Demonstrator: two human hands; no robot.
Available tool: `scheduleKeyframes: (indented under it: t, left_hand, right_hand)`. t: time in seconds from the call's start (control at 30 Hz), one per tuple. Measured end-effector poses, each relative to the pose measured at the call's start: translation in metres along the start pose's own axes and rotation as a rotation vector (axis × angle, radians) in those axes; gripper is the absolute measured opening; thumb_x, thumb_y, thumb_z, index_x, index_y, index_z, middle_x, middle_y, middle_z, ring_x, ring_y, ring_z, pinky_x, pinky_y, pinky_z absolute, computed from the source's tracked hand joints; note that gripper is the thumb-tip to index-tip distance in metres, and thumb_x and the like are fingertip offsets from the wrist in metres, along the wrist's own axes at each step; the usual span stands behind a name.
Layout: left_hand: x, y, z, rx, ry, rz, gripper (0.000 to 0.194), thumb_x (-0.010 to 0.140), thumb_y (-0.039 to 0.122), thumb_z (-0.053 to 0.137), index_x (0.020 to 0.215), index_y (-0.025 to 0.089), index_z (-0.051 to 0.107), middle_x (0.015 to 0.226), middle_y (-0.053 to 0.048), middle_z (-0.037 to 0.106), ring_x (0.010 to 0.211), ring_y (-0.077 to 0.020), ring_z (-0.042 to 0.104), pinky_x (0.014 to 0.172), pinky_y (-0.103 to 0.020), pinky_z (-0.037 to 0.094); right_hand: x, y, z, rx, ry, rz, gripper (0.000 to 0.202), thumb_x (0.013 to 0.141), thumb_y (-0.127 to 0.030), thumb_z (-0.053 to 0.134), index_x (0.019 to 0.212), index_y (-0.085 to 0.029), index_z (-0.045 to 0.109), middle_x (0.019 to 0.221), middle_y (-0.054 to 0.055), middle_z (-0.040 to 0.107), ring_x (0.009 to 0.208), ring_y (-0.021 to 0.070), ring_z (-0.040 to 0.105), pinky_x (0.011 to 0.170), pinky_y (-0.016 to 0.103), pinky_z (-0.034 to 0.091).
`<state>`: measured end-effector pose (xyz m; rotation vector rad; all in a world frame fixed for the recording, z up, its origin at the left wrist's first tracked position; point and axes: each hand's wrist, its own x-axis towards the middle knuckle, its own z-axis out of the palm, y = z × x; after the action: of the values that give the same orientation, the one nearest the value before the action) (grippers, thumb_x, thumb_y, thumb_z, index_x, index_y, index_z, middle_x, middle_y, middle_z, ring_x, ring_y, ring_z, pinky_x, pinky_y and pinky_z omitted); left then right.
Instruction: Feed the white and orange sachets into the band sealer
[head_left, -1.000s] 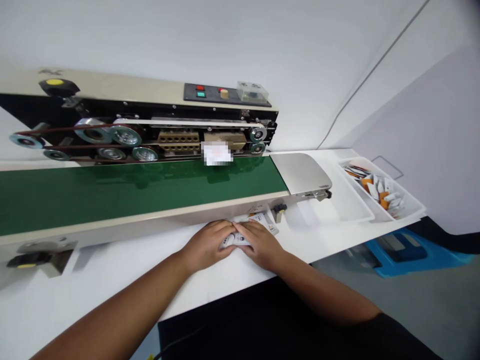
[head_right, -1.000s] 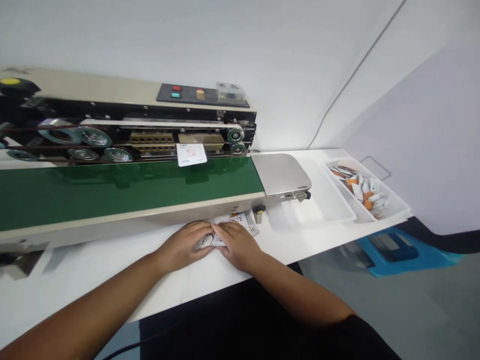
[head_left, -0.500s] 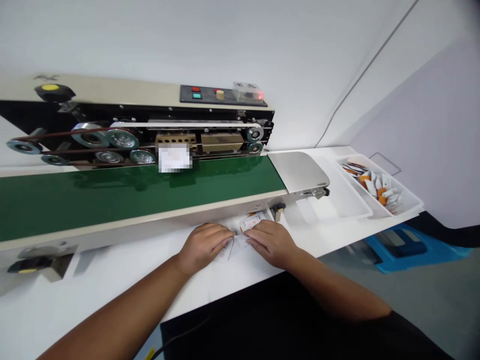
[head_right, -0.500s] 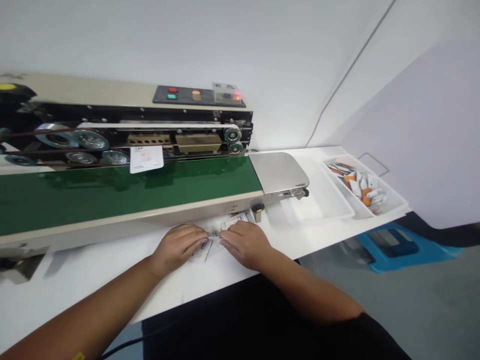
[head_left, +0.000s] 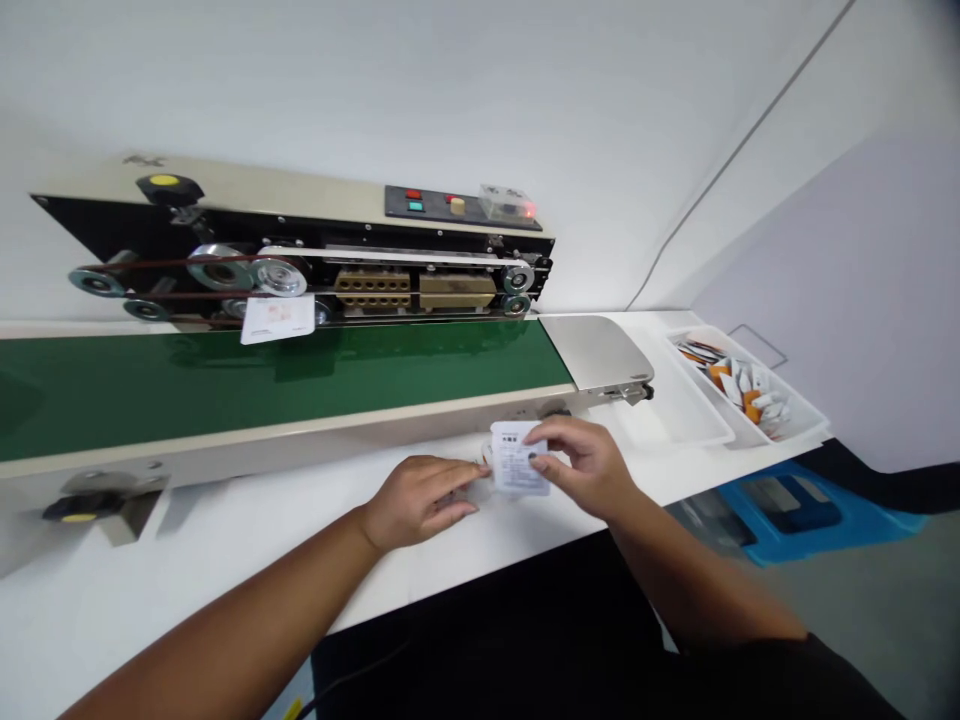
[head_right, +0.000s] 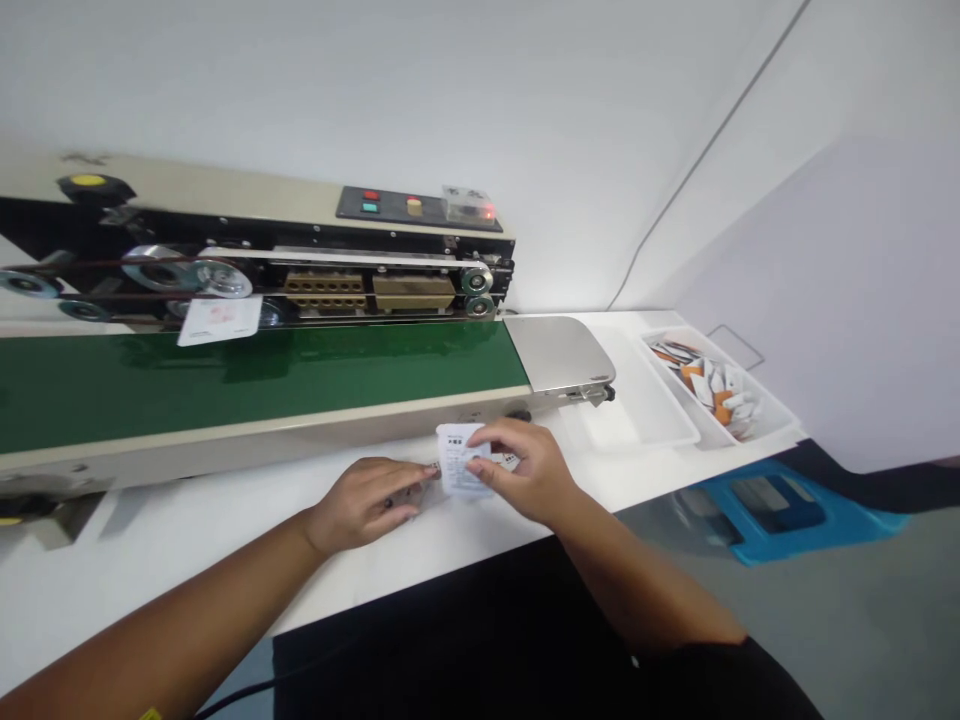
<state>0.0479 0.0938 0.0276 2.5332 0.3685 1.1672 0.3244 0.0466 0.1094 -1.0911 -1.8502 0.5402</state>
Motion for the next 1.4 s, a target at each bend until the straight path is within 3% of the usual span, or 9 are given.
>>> scheduleKeyframes:
  t: [0.27, 0.43, 0.67, 0.87, 1.0, 1.1, 1.17, 1.27, 1.4]
  left_hand:
    - [0.001, -0.003, 0.002, -0.037, -0.141, -0.092, 0.026, 0.102, 0.040, 0.063, 0.119, 0.022, 0.073, 0.106, -0.007, 0.081, 0.089, -0.0204, 0.078, 0.080, -0.032, 0.064]
    - [0.000, -0.005, 0.003, -0.031, -0.160, -0.109, 0.025, 0.103, 0.040, 0.061, 0.113, 0.022, 0.074, 0.100, -0.007, 0.081, 0.086, -0.0200, 0.077, 0.076, -0.031, 0.062]
    - [0.000, -0.003, 0.003, -0.004, -0.153, -0.091, 0.025, 0.104, 0.041, 0.059, 0.109, 0.021, 0.073, 0.092, -0.005, 0.080, 0.079, -0.0186, 0.075, 0.073, -0.030, 0.059]
    - [0.001, -0.004, 0.004, -0.017, -0.143, -0.070, 0.023, 0.104, 0.039, 0.060, 0.104, 0.020, 0.073, 0.086, -0.004, 0.078, 0.074, -0.0164, 0.073, 0.070, -0.029, 0.057]
    - [0.003, -0.004, 0.003, -0.003, -0.122, -0.073, 0.022, 0.103, 0.037, 0.060, 0.102, 0.020, 0.074, 0.083, -0.004, 0.077, 0.072, -0.0164, 0.072, 0.069, -0.028, 0.056]
    - [0.005, -0.001, 0.000, 0.038, -0.051, -0.061, 0.020, 0.104, 0.032, 0.059, 0.097, 0.020, 0.074, 0.079, -0.004, 0.076, 0.067, -0.0160, 0.069, 0.066, -0.028, 0.055]
    - [0.006, 0.001, -0.004, 0.048, 0.016, -0.064, 0.022, 0.104, 0.027, 0.056, 0.093, 0.019, 0.073, 0.075, -0.003, 0.074, 0.064, -0.0154, 0.067, 0.065, -0.028, 0.053]
    - [0.007, 0.002, -0.008, 0.009, 0.131, -0.137, 0.023, 0.104, 0.021, 0.052, 0.089, 0.018, 0.070, 0.070, -0.002, 0.069, 0.060, -0.0143, 0.063, 0.062, -0.027, 0.050]
    - [0.006, 0.000, -0.011, -0.047, 0.184, -0.178, 0.019, 0.103, 0.020, 0.054, 0.092, 0.018, 0.069, 0.068, -0.001, 0.068, 0.060, -0.0137, 0.062, 0.064, -0.027, 0.050]
  right_hand:
    - [0.104, 0.028, -0.051, 0.279, 0.313, 0.310, 0.032, 0.078, -0.032, 0.080, 0.099, -0.024, 0.057, 0.078, -0.005, 0.065, 0.057, 0.0105, 0.062, 0.050, 0.021, 0.050]
    - [0.161, 0.063, -0.051, 0.313, 0.329, 0.433, 0.048, 0.068, -0.036, 0.086, 0.096, -0.025, 0.049, 0.069, -0.009, 0.060, 0.058, 0.0122, 0.064, 0.050, 0.020, 0.049]
    - [0.190, 0.093, -0.038, 0.366, 0.317, 0.536, 0.051, 0.068, -0.032, 0.088, 0.092, -0.026, 0.044, 0.067, -0.007, 0.061, 0.057, 0.0165, 0.066, 0.047, 0.023, 0.050]
    - [0.196, 0.087, -0.037, 0.161, 0.334, 0.501, 0.034, 0.080, -0.034, 0.077, 0.092, -0.025, 0.046, 0.071, -0.005, 0.062, 0.065, 0.0177, 0.067, 0.055, 0.027, 0.052]
    - [0.169, 0.051, -0.045, -0.266, 0.505, 0.113, 0.019, 0.087, -0.035, 0.070, 0.088, -0.023, 0.054, 0.082, -0.002, 0.063, 0.073, 0.0156, 0.062, 0.071, 0.031, 0.054]
    - [0.112, 0.019, -0.035, -0.380, 0.649, -0.246, 0.010, 0.094, -0.029, 0.062, 0.087, -0.024, 0.056, 0.084, 0.002, 0.061, 0.080, 0.0196, 0.062, 0.076, 0.037, 0.054]
    - [0.063, 0.006, -0.013, -0.323, 0.410, -0.464, 0.006, 0.094, -0.022, 0.060, 0.088, -0.025, 0.058, 0.080, 0.003, 0.063, 0.074, 0.0199, 0.061, 0.070, 0.037, 0.053]
    - [0.000, 0.006, 0.039, -0.282, -0.272, -0.584, 0.013, 0.094, -0.024, 0.061, 0.106, -0.022, 0.066, 0.092, 0.006, 0.074, 0.087, 0.0216, 0.067, 0.082, 0.038, 0.058]
    - [-0.041, 0.019, 0.098, -0.327, -0.451, -0.363, 0.070, 0.094, -0.053, 0.067, 0.148, -0.010, 0.053, 0.148, 0.021, 0.061, 0.140, 0.0333, 0.052, 0.118, 0.050, 0.045]
